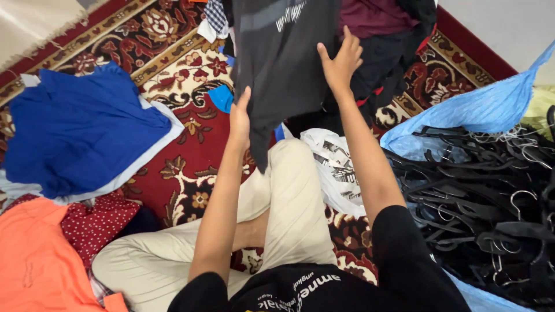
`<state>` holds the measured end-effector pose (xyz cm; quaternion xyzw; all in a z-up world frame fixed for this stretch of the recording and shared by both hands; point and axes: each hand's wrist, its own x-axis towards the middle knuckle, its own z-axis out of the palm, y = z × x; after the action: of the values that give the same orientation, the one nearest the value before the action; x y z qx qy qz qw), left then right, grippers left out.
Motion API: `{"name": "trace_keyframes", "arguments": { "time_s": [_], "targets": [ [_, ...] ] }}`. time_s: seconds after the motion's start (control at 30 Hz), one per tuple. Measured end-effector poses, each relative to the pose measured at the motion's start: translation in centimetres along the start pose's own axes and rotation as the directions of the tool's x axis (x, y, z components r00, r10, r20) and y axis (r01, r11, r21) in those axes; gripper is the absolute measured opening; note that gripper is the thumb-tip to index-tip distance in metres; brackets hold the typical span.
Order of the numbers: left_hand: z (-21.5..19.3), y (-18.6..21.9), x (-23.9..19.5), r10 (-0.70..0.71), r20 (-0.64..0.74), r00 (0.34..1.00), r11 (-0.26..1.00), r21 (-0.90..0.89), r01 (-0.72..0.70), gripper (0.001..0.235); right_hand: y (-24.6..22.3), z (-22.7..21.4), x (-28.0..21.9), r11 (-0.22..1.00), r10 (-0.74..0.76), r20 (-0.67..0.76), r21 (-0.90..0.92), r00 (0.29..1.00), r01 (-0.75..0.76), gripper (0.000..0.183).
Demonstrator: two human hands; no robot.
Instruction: The person sits on a rug and attaches tags to several shirts using a blue glue gun. They handle a white shirt, a blue shirt, a black t-shirt, and a maroon shirt, applying glue to the tags and pressing them onto the collar area before stacking the items.
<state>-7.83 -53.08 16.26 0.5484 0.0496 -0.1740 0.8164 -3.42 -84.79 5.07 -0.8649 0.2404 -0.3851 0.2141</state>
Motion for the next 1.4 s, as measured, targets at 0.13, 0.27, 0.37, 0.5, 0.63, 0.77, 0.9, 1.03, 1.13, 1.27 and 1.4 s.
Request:
{"name": "trace_keyframes", "arguments": {
  "time_s": [0.13, 0.27, 0.37, 0.5, 0.63, 0.77, 0.9, 1.03, 1.13, 1.27, 1.4],
  "targets": [
    [-2.3, -0.6, -2.2, 0.041, 0.047, 0.998, 0.971, 0.232, -0.051, 0.063, -2.4, -0.3, -0.1, 0.984, 0.069, 0.203, 0.148, 0.977, -0.101, 0.041],
    [-4.9, 0.2, -4.4, 0.168, 0.046, 0.985, 0.948, 0.268, -0.175, 0.053, -6.9, -2.1, -1.3, 0.376, 0.137, 0.586, 0.715, 0.798, -0.590, 0.016],
    [-7.8, 1.8, -6.0, 0.268, -0.034, 0.963, 0.854, 0.470, -0.221, 0.056, -9.2, -2.6, -2.9, -0.427, -0.129, 0.824, 0.456, 0.551, -0.781, 0.034],
    [-11.4, 3.6, -8.0, 0.399, -0.057, 0.915, 0.794, 0.522, -0.313, 0.053, -15.6, -6.9, -4.8, -0.206, -0.009, 0.876, 0.470, 0.482, -0.858, 0.061],
    [-14.3, 5.7, -10.9, 0.463, -0.236, 0.854, 0.811, 0.502, -0.301, 0.044, -16.5, -6.1, -6.8, -0.010, 0.055, 0.912, 0.408, 0.406, -0.913, 0.040],
    [-19.3, 5.3, -11.8, 0.333, -0.454, 0.826, 0.887, -0.145, -0.438, 0.034, -17.1, -5.3, -8.4, 0.271, 0.128, 0.881, 0.411, 0.456, -0.870, 0.048],
    [-23.7, 6.8, -14.4, 0.012, -0.347, 0.938, 0.670, -0.693, -0.265, 0.047, -18.4, -7.1, -9.0, 0.260, 0.062, 0.897, 0.410, 0.439, -0.874, 0.039],
    [-26.5, 6.7, -16.0, -0.106, -0.373, 0.922, 0.773, -0.614, -0.160, 0.038, -20.5, -9.0, -9.0, 0.147, -0.036, 0.921, 0.389, 0.388, -0.909, 0.025],
    [-28.7, 6.5, -15.9, -0.045, -0.495, 0.867, 0.899, -0.399, -0.181, 0.026, -19.8, -6.3, -9.5, 0.408, -0.064, 0.935, 0.345, 0.350, -0.845, 0.028],
    [-36.8, 3.4, -10.9, 0.193, -0.605, 0.772, 0.961, -0.042, -0.273, 0.019, -20.2, -2.8, -9.9, 0.882, -0.174, 0.854, 0.356, 0.490, -0.308, 0.034],
    [-36.2, 6.9, -11.3, 0.381, -0.532, 0.756, 0.914, 0.094, -0.395, 0.026, -22.1, -2.6, -10.4, 0.870, -0.266, 0.661, 0.479, 0.702, -0.121, 0.027]
  ]
}}
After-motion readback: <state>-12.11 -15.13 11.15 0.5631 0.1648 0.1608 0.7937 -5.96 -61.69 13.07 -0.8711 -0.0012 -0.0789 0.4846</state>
